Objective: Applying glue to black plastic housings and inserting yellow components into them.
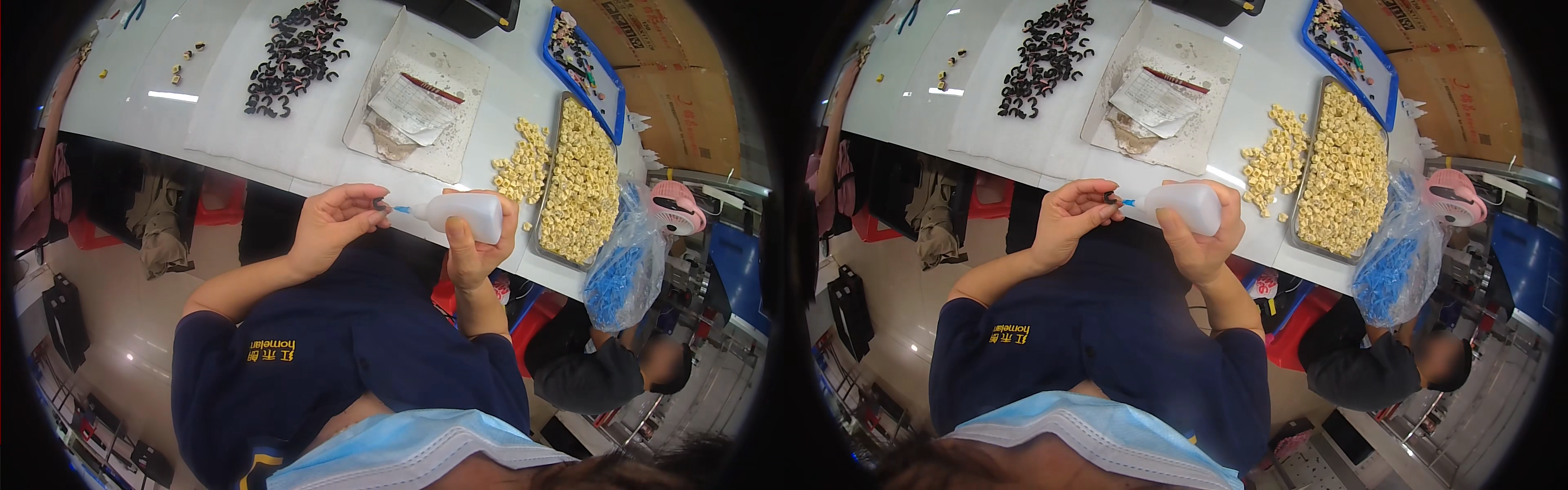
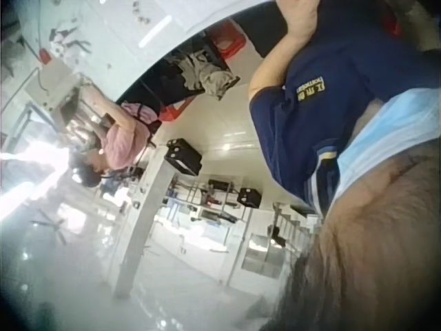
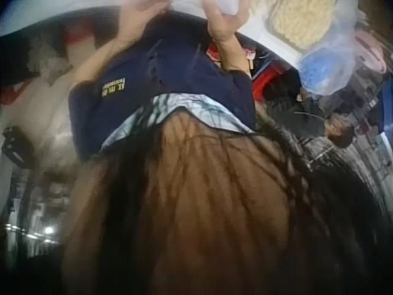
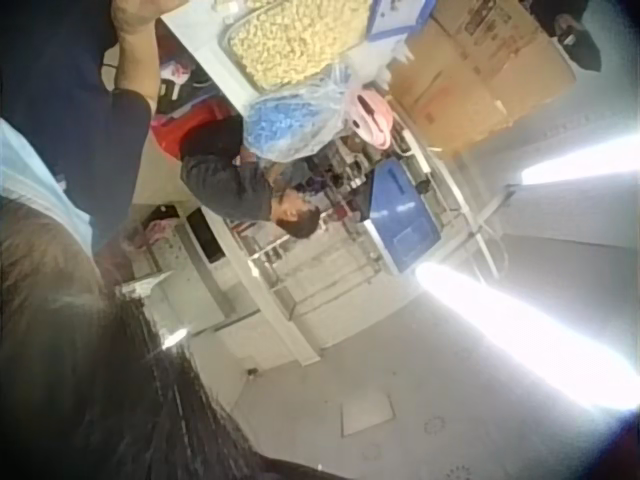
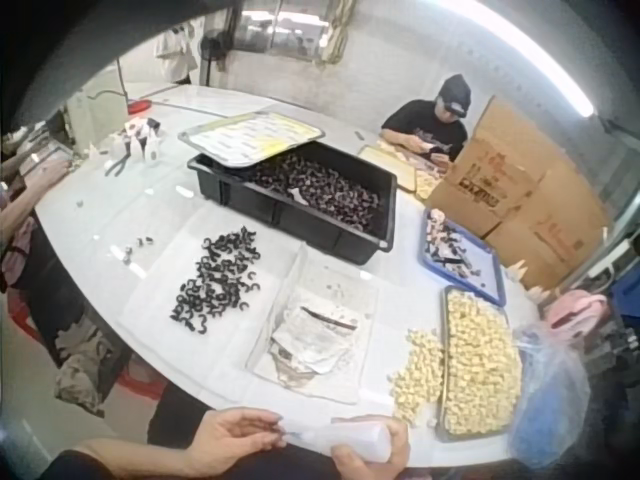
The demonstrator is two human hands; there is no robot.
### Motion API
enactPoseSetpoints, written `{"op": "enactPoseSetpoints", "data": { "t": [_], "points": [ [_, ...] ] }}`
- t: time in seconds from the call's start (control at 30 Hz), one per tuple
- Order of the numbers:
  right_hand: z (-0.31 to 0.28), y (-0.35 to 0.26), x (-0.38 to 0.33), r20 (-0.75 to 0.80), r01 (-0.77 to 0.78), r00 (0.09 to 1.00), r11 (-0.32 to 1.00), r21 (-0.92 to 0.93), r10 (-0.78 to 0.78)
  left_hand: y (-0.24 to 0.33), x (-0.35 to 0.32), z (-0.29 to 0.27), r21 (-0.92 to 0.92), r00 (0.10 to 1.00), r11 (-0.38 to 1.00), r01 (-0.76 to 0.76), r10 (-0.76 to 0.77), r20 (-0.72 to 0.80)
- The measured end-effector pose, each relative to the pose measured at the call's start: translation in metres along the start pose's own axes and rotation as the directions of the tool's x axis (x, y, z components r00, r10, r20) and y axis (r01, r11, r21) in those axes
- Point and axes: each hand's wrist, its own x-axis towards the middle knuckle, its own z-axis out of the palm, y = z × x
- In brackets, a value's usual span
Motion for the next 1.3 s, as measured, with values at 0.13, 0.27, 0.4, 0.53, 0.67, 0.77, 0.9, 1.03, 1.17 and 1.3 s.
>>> {"op": "enactPoseSetpoints", "data": {
  "t": [0.13,0.27,0.4,0.53,0.67,0.77,0.9,1.03,1.17,1.3],
  "points": [
    [-0.004,0.001,0.001,0.020,-0.003,1.000,0.999,-0.046,0.004,-0.001,0.000,-0.001,-0.002,1.000,1.000,-0.005,0.005,-0.003],
    [-0.007,0.015,0.011,-0.219,0.106,0.971,0.994,0.041,-0.094,-0.002,0.001,-0.003,-0.001,1.000,1.000,-0.024,0.024,-0.002],
    [-0.012,0.038,0.024,-0.349,-0.127,0.926,0.990,0.066,0.142,-0.003,0.001,-0.002,0.005,0.999,0.999,-0.037,0.037,-0.016],
    [-0.018,0.063,0.034,-0.376,-0.295,0.891,0.954,-0.051,0.255,-0.004,0.003,0.000,0.003,0.999,0.999,-0.034,0.034,-0.020],
    [-0.026,0.074,0.040,-0.234,-0.390,0.906,0.911,-0.134,0.353,-0.004,0.004,-0.002,0.018,0.999,0.999,-0.042,0.042,-0.017],
    [-0.050,0.072,0.057,-0.251,-0.224,0.960,0.870,-0.440,0.121,-0.005,0.004,-0.003,0.009,0.999,0.999,-0.040,0.040,-0.025],
    [-0.097,0.078,0.106,-0.048,0.019,0.992,0.529,-0.848,-0.113,-0.006,0.003,-0.001,0.003,1.000,1.000,-0.024,0.024,-0.010],
    [-0.115,0.096,0.123,0.047,0.043,0.998,0.084,-0.996,0.044,-0.005,0.002,-0.001,0.004,1.000,1.000,-0.019,0.019,-0.014],
    [-0.113,0.104,0.123,0.125,0.126,0.992,-0.068,-0.990,0.023,-0.003,0.001,-0.002,-0.011,1.000,1.000,-0.006,0.006,-0.023],
    [-0.102,0.086,0.119,0.130,0.133,0.991,0.243,-0.961,-0.031,-0.002,0.002,-0.002,-0.029,1.000,0.999,0.016,-0.016,-0.005]
  ]
}}
